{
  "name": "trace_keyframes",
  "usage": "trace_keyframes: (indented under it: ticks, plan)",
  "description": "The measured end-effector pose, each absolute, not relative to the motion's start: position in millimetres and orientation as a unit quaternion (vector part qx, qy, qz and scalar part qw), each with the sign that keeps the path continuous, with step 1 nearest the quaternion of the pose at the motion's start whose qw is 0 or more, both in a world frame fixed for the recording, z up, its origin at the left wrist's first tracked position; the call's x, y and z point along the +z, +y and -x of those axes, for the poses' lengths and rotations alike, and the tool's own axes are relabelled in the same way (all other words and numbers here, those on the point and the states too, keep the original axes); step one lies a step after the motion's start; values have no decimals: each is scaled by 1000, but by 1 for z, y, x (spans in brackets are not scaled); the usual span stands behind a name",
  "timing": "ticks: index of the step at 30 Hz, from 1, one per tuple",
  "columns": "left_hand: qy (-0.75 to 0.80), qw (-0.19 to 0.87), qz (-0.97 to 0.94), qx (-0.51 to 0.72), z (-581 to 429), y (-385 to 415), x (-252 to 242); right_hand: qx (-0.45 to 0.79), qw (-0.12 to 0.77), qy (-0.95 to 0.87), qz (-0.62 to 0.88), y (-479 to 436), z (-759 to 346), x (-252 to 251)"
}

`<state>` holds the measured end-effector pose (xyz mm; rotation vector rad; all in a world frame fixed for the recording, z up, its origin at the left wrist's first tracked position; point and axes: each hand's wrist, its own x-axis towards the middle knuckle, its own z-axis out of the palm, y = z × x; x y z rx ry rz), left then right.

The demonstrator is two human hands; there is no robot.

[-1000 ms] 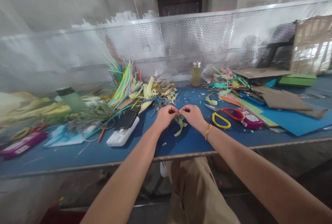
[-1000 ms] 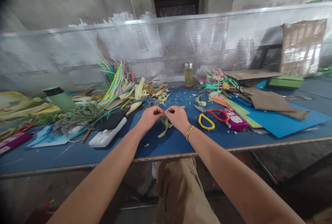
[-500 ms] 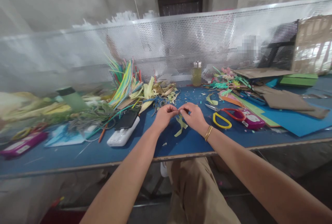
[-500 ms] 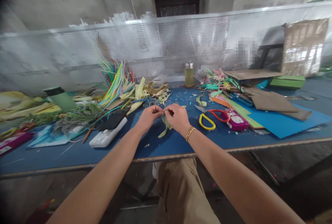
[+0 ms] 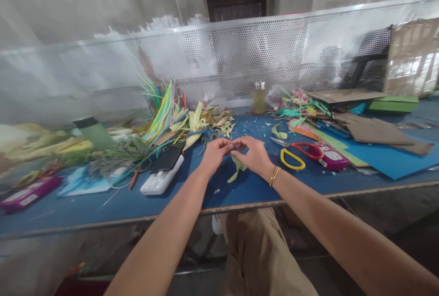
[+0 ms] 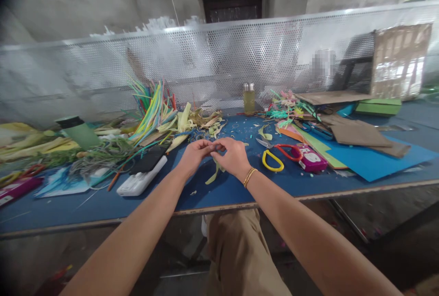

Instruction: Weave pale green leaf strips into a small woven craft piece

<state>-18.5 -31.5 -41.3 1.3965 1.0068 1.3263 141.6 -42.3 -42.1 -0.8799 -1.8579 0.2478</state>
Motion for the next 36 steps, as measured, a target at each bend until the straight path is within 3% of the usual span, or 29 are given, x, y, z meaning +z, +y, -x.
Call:
trace_keyframes:
  ticks: [15,30,36]
  plan:
    - [413,455,-581,534,19,-33,-40,218,516,-729,393,-31,-142,-50]
    - [440,412,-623,499,19,-33,-39,197,491,-740,415,-29,-143,-50]
    - [452,394,-642,479,18,-35,-37,114,444,-772,441,-30,-143,-49]
